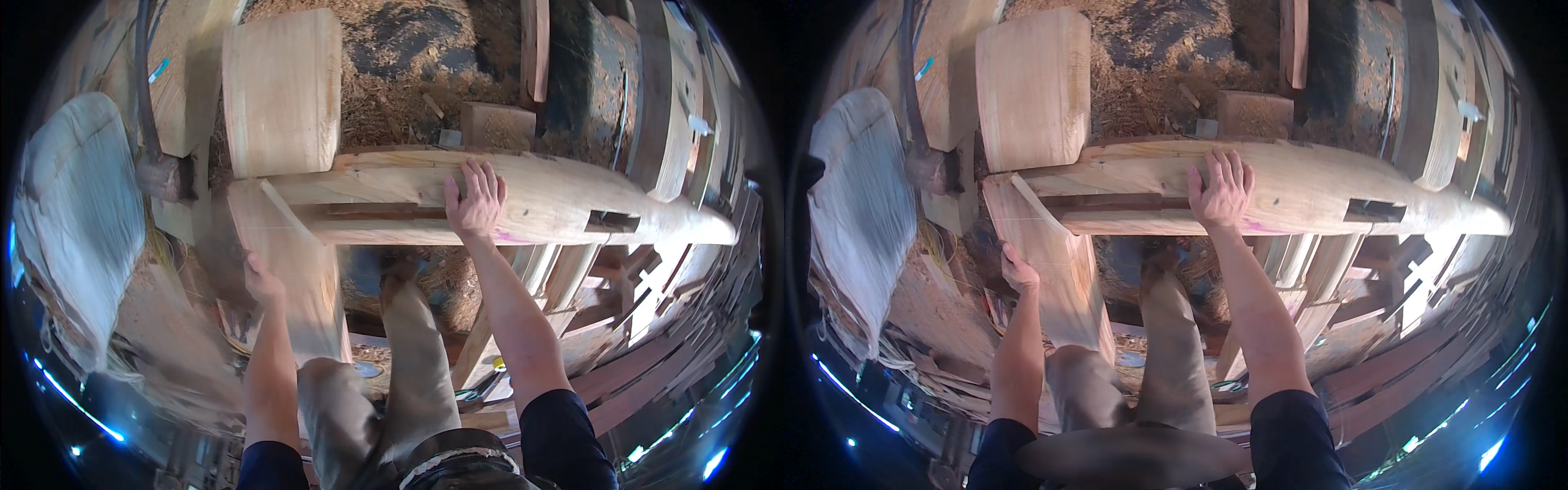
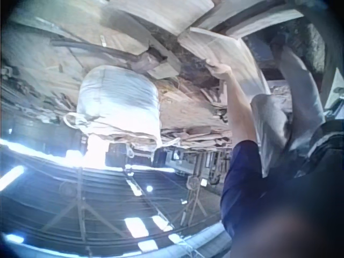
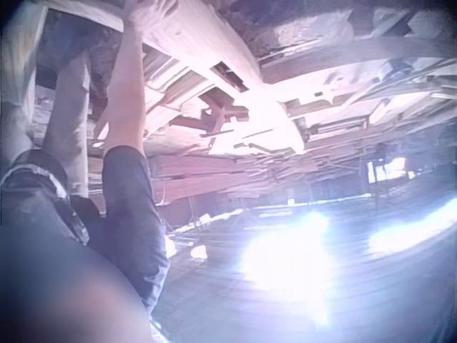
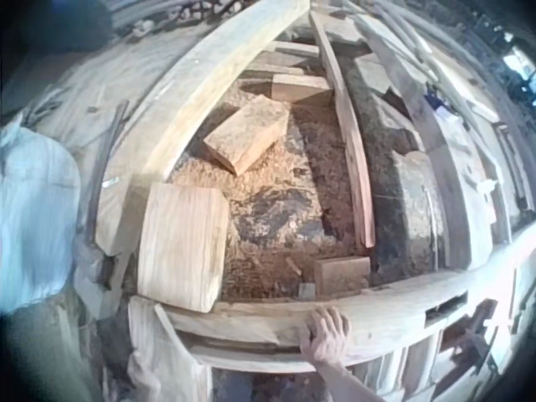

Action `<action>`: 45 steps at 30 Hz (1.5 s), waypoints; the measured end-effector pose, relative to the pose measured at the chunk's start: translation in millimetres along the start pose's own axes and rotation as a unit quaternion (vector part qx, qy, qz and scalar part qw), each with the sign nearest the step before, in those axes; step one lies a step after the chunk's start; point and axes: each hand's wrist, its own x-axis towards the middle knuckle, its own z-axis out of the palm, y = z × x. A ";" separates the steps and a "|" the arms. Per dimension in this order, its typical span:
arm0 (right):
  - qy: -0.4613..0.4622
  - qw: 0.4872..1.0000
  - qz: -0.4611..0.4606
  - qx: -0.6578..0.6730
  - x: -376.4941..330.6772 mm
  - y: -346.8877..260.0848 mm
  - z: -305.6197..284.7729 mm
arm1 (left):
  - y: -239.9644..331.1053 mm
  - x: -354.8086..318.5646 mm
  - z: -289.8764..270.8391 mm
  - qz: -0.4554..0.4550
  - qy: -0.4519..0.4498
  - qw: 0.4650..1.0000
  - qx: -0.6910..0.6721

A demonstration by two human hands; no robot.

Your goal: The person assembles a wooden chair frame by fitting curved and straight wooden pieces together. They use a mallet to tap joints into place and apply glue to the connections before securing them.

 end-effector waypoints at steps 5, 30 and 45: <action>-0.100 0.992 -0.029 -0.077 4.1 -4.1 -5.1 | -0.1 -3.3 -4.7 0.000 -0.005 1.000 0.018; -0.308 0.943 -0.058 -0.113 57.6 -12.3 -1.6 | -36.9 2.4 5.1 -0.012 -0.010 0.999 -0.038; -0.200 0.759 -0.608 -0.119 238.4 -382.8 90.3 | -31.4 -6.0 3.2 -0.064 0.066 0.995 -0.045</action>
